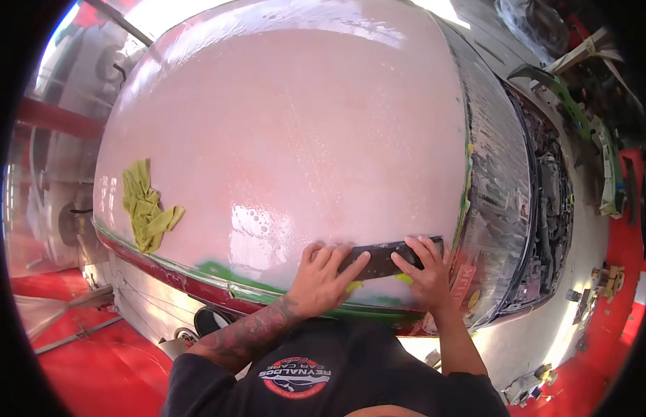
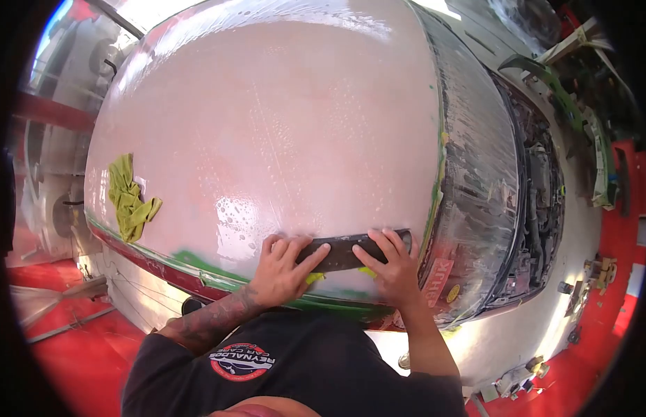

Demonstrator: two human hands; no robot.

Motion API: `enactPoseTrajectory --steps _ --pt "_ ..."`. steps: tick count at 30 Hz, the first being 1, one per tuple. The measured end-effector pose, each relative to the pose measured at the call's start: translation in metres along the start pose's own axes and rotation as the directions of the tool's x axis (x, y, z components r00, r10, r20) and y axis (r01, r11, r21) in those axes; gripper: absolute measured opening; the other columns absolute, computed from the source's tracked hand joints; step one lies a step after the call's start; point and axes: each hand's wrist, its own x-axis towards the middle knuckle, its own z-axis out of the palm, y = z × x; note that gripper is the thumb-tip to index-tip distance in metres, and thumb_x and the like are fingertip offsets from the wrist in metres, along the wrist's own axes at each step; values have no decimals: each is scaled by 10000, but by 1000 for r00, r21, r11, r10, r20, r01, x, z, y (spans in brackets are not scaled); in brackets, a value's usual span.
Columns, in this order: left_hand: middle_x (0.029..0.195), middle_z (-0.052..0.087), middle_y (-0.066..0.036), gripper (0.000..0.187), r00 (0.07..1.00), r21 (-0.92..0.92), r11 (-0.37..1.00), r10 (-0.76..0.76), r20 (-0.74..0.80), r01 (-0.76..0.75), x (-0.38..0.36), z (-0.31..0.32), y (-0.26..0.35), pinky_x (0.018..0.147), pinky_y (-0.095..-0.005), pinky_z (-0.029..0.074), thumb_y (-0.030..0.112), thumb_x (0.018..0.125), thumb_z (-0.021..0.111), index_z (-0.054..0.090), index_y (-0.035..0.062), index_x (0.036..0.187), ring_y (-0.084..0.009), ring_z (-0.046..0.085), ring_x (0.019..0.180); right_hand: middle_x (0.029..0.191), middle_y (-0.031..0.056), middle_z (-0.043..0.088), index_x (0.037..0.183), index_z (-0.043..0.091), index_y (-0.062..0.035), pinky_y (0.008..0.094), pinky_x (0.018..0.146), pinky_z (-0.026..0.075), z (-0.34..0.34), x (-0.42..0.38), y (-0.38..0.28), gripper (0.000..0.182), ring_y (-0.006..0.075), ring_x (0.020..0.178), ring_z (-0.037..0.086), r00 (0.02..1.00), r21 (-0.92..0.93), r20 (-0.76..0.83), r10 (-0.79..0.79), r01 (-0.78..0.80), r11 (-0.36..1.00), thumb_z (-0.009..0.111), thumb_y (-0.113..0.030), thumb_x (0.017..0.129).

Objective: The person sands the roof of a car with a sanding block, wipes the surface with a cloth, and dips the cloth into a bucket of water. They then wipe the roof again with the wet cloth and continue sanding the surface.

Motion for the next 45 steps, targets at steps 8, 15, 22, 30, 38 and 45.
enactPoseTrajectory --steps 8,15,22,30,38,45 --pt "1326 549 -122 833 998 186 981 54 -43 -45 77 -19 -73 1070 -561 370 223 723 834 528 137 1492 -305 554 1147 1433 40 578 1304 719 -298 596 1076 322 -4 121 50 595 270 1349 510 993 -74 23 -115 117 990 649 -57 765" --pt "1349 630 -119 574 927 364 877 -203 -314 315 220 -71 -297 1117 -503 361 235 899 703 590 229 1461 -328 556 1261 1539 -13 525 1417 618 -452 536 1149 340 71 459 113 667 267 1390 488 972 -34 -32 -233 232 972 543 -21 913" --pt "1329 632 -91 586 941 182 945 -221 -255 271 176 -68 -246 1103 -478 375 202 847 741 633 235 1422 -315 546 1253 1498 -1 535 1407 633 -403 584 1121 334 57 373 89 672 259 1404 467 974 -24 -38 -225 224 974 561 6 879" --pt "1300 569 -128 761 1000 -40 999 17 21 -16 -2 -8 -9 1028 -539 386 229 730 796 573 139 1452 -284 557 1149 1425 42 583 1309 719 -315 600 1123 266 5 4 -8 600 270 1358 501 999 5 -42 -4 4 1000 651 -62 769" --pt "1217 572 -119 792 994 111 991 79 -78 -70 73 -9 -57 985 -534 392 209 713 808 564 126 1462 -275 565 1057 1408 34 601 1289 726 -310 595 1068 334 -7 100 53 588 274 1331 531 994 -61 19 -110 111 992 647 -44 770" --pt "1363 626 -117 613 925 332 882 -239 -295 334 233 -62 -267 1085 -481 383 132 856 682 591 207 1458 -320 556 1271 1525 8 542 1422 622 -432 544 1182 304 55 442 136 689 256 1412 482 967 11 -14 -253 253 967 507 19 913"
